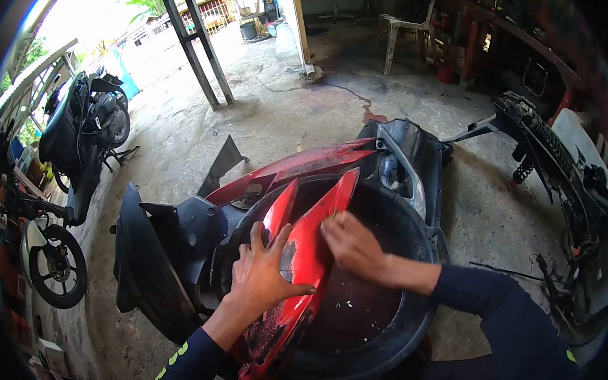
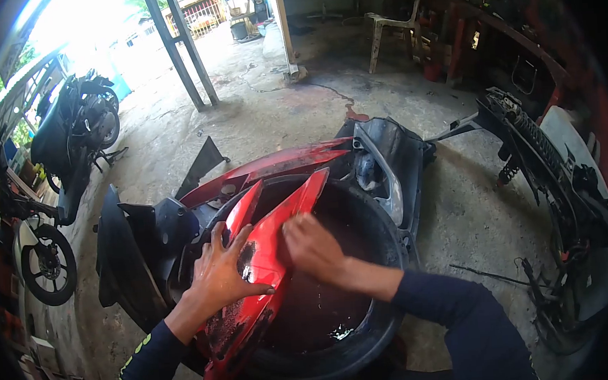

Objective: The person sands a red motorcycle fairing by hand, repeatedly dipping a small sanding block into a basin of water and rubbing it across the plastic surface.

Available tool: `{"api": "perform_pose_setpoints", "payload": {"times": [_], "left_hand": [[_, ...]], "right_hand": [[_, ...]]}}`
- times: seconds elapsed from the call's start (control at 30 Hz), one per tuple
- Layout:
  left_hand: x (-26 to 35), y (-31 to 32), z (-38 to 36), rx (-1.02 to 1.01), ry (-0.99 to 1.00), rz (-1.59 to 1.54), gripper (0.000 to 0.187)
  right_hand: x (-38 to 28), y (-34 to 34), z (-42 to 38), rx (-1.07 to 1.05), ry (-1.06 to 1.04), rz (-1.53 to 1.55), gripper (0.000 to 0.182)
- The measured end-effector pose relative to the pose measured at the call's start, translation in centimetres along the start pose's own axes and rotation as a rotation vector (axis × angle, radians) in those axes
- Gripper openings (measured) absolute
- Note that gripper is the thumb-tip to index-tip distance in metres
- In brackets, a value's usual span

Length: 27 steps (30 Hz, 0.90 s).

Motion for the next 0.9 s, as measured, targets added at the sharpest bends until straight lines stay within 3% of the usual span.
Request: {"api": "perform_pose_setpoints", "payload": {"times": [0.07, 0.13, 0.2, 0.23, 0.37, 0.47, 0.5, 0.63, 0.73, 0.77, 0.8, 0.87, 0.9], "left_hand": [[0.2, -0.2, 0.0, 0.017, 0.006, 0.029, 0.121], [0.3, -0.3, 0.1, 0.031, 0.016, 0.022, 0.12], [0.2, -0.2, 0.0, 0.004, -0.006, 0.034, 0.12], [0.2, -0.2, 0.1, 0.006, -0.01, 0.033, 0.12], [0.9, -0.4, -0.3, 0.017, 0.011, 0.044, 0.119], [1.3, -0.7, -0.4, 0.039, 0.008, 0.054, 0.119], [1.3, -0.6, -0.5, 0.036, 0.003, 0.049, 0.118], [1.7, -0.7, -0.5, 0.06, 0.019, 0.064, 0.118], [1.1, -0.5, -0.4, 0.053, 0.01, 0.054, 0.118], [0.8, -0.3, -0.3, 0.024, 0.003, 0.029, 0.119], [0.8, -0.4, -0.3, 0.025, 0.001, 0.03, 0.119], [0.9, -0.4, -0.2, 0.003, -0.01, 0.044, 0.12], [0.8, -0.2, -0.3, -0.007, -0.002, 0.045, 0.12]], "right_hand": [[4.0, 1.6, 0.3, -0.194, 0.238, 0.023, 0.035], [3.4, 1.3, 0.9, -0.24, 0.224, -0.039, 0.038], [-0.9, -0.2, 0.2, -0.048, 0.079, -0.01, 0.039], [-1.6, -0.7, -0.1, -0.053, 0.075, 0.013, 0.04], [4.9, 2.1, 0.0, -0.128, 0.202, -0.069, 0.039], [0.2, -0.3, -0.1, -0.194, 0.123, -0.024, 0.039], [-1.3, -1.7, 0.0, -0.126, 0.085, -0.01, 0.039], [3.5, 0.4, 0.3, -0.131, 0.17, -0.044, 0.037], [1.3, -0.1, 0.3, -0.164, 0.149, -0.013, 0.035], [-0.4, -0.3, 0.1, 0.008, 0.04, -0.08, 0.032], [0.0, -0.1, 0.2, 0.01, 0.039, -0.08, 0.032], [2.3, 0.5, 0.2, -0.047, 0.084, -0.08, 0.037], [4.1, 1.1, 0.7, -0.186, 0.19, -0.057, 0.037]]}}
Point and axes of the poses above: each hand's wrist, its own z-axis towards the middle knuckle, its own y-axis out of the palm, x = y × z, the point moved 1 cm from there along z, towards the middle knuckle, and after that the axes turned 9 degrees about -y, right-handed, at the moved point
